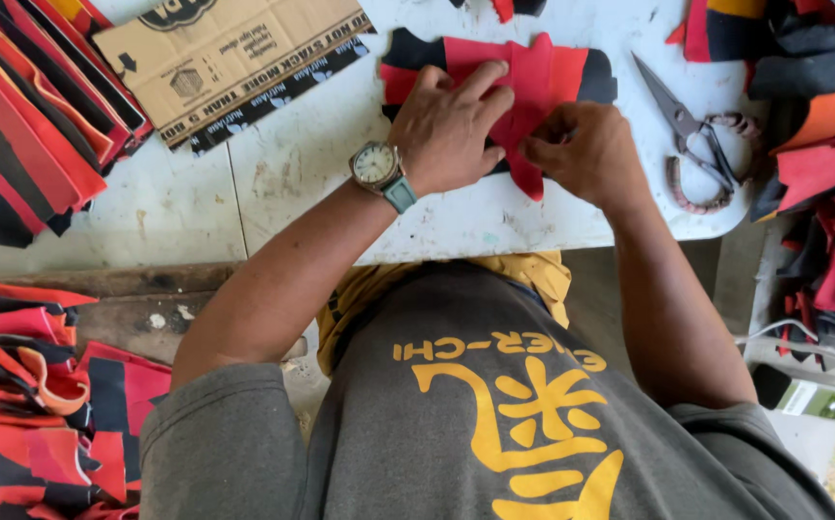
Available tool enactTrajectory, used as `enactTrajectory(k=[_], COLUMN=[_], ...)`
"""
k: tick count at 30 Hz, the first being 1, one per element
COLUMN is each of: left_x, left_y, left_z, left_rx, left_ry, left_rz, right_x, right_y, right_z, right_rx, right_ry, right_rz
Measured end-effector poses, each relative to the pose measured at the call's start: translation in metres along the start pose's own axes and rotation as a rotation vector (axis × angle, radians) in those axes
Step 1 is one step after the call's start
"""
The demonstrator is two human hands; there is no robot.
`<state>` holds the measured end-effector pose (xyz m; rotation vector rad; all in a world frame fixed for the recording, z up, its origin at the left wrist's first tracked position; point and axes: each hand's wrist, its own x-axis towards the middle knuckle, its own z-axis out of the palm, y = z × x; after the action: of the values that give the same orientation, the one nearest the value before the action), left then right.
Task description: The person sorts through piles of red and black rubber pieces on a worktable, aligning and stacking matching pieces by hand. They use a cardboard piece as a backing template, press the rubber pieces flat against it, and briefly pick up scissors to trim a piece before continuing to stack the aligned pieces.
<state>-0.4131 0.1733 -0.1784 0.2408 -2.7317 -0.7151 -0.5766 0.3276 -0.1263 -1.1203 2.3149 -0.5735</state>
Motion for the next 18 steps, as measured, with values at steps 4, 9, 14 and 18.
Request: enactTrajectory(k=[4,9,14,18], left_x=[0.004,0.01,0.011,0.01], left_y=[0.002,0.009,0.009,0.008], left_z=[0.001,-0.001,-0.001,0.0], left_rx=[0.023,0.059,0.069,0.07], left_ry=[-0.059,-0.106,-0.123,-0.104], left_rz=[-0.051,-0.092,-0.107,-0.072], right_x=[-0.004,0.005,0.005,-0.003], right_y=[0.003,0.006,0.002,-0.002], right_z=[0.023,0.032,0.031,0.03], right_rx=[-0.155,-0.183,-0.143,-0.129], right_ry=[0.031,0.12,0.061,0.025], right_rz=[0.008,-0.032,0.065,0.13])
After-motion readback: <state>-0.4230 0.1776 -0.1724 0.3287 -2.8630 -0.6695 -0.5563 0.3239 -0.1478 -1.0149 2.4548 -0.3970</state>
